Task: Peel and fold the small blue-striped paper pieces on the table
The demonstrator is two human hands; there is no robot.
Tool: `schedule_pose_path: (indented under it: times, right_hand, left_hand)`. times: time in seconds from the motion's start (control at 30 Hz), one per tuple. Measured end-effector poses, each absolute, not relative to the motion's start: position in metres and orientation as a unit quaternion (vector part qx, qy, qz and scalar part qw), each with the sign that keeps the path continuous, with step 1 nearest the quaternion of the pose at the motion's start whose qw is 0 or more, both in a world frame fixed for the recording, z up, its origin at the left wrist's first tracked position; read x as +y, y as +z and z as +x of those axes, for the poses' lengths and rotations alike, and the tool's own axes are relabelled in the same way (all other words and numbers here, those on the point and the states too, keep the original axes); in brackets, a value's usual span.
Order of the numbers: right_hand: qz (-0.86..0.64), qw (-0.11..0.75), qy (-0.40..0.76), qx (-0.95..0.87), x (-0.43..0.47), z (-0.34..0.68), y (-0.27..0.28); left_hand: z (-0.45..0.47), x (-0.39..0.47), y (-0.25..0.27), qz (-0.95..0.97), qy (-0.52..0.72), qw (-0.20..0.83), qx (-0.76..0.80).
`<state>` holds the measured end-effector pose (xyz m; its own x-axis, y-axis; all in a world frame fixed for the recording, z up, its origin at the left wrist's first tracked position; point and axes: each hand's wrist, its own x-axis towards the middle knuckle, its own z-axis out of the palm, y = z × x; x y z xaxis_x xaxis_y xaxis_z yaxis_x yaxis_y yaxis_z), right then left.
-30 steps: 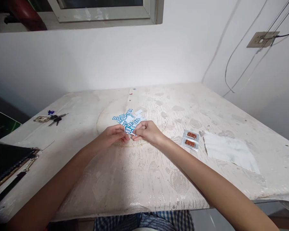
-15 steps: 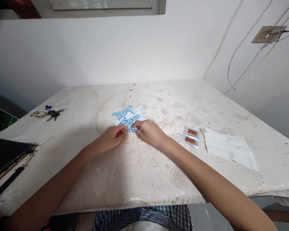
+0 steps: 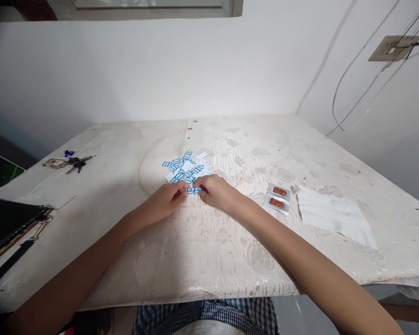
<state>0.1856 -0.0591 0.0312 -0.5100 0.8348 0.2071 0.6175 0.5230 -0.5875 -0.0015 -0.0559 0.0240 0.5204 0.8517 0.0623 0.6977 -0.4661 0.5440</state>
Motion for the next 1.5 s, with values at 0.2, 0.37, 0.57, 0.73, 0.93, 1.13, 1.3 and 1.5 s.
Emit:
schedule_pose_path:
  times: [0.2, 0.37, 0.57, 0.73, 0.93, 1.13, 1.3, 1.5]
  right_hand:
    - [-0.425, 0.242, 0.223, -0.843, -0.058, 0.187, 0.028]
    - [-0.424, 0.241, 0.214, -0.846, -0.057, 0.188, 0.026]
    - [-0.424, 0.236, 0.211, -0.849, -0.058, 0.187, 0.028]
    - [-0.423, 0.241, 0.207, -0.849, -0.058, 0.186, 0.028]
    - [-0.425, 0.245, 0.209, -0.846, -0.057, 0.185, 0.026]
    - [-0.429, 0.241, 0.213, -0.844, -0.056, 0.186, 0.027]
    - [-0.496, 0.282, 0.205, -0.795, -0.043, 0.210, 0.045]
    - [-0.525, 0.224, 0.167, -0.804, -0.028, 0.227, 0.034]
  left_hand:
    - [-0.002, -0.058, 0.026, 0.841, 0.173, 0.238, 0.455]
    - [-0.002, -0.058, 0.024, 0.840, 0.171, 0.241, 0.456]
    - [-0.001, -0.058, 0.023, 0.844, 0.160, 0.223, 0.461]
    - [0.000, -0.059, 0.023, 0.846, 0.161, 0.215, 0.460]
    - [0.001, -0.059, 0.024, 0.850, 0.158, 0.207, 0.458]
    - [0.005, -0.061, 0.024, 0.861, 0.138, 0.154, 0.465]
    - [0.010, -0.058, 0.019, 0.865, 0.116, 0.074, 0.482]
    - [0.009, -0.057, 0.017, 0.869, 0.112, 0.051, 0.480]
